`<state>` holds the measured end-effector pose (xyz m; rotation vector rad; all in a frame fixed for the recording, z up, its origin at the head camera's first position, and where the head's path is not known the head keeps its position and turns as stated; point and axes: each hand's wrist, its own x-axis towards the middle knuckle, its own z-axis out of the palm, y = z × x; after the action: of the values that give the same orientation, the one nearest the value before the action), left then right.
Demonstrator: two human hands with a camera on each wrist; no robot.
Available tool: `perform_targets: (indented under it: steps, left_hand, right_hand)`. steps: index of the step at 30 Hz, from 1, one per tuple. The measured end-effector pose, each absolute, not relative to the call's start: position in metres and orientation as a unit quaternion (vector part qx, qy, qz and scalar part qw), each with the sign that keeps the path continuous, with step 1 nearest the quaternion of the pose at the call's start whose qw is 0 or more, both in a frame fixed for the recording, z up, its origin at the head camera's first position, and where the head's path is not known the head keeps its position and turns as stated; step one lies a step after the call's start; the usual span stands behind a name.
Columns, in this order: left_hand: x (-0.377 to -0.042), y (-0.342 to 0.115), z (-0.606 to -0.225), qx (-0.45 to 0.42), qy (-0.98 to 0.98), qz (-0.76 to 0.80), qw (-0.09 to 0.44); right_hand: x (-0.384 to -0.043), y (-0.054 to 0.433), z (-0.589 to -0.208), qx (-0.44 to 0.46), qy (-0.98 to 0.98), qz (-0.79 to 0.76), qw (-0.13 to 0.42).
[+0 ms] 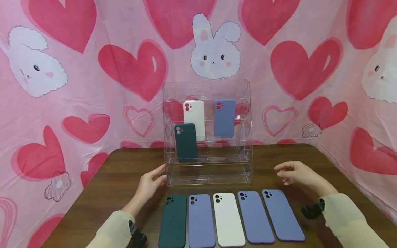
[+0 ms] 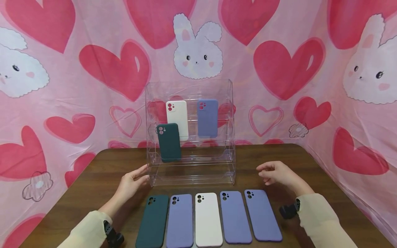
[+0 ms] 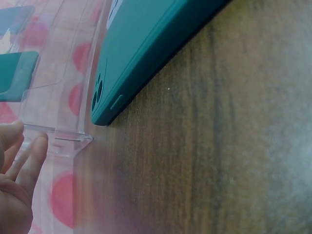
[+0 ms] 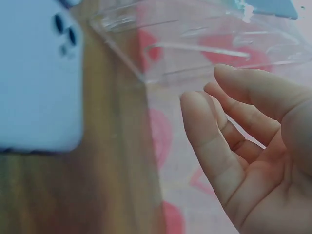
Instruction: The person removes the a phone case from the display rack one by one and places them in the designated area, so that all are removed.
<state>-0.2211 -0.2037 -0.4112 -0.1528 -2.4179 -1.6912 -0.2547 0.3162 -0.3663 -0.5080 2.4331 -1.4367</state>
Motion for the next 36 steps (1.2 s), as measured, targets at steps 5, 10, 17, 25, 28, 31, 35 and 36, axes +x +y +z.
perform_targets:
  steps: [5, 10, 17, 25, 28, 31, 35, 36]
  left_hand:
    - [-0.222, -0.204, -0.412, -0.051, -0.814, -0.571, 0.096]
    - [-0.222, -0.204, -0.412, -0.052, -0.813, -0.571, 0.098]
    - [-0.222, -0.204, -0.413, -0.05, -0.815, -0.57, 0.097]
    - [-0.222, -0.203, -0.413, -0.05, -0.815, -0.57, 0.097]
    - [-0.222, -0.204, -0.413, -0.048, -0.814, -0.57, 0.096]
    - [-0.222, -0.204, -0.412, -0.048, -0.818, -0.565, 0.097]
    - [-0.221, -0.203, -0.411, -0.049, -0.824, -0.556, 0.101]
    - [-0.221, -0.203, -0.411, -0.049, -0.824, -0.555, 0.101]
  right_hand:
    - [-0.257, 0.309, -0.347, -0.182, 0.838, -0.503, 0.111]
    - [-0.259, 0.298, -0.328, -0.185, 0.842, -0.502, 0.075]
    - [-0.264, 0.277, -0.304, -0.201, 0.84, -0.504, 0.023]
    - [-0.268, 0.251, -0.282, -0.21, 0.833, -0.513, 0.009]
    - [-0.27, 0.241, -0.275, -0.216, 0.834, -0.508, 0.002]
    - [-0.272, 0.232, -0.27, -0.221, 0.835, -0.503, -0.006]
    - [-0.277, 0.22, -0.265, -0.228, 0.834, -0.503, -0.01]
    - [-0.278, 0.218, -0.263, -0.232, 0.833, -0.502, -0.011]
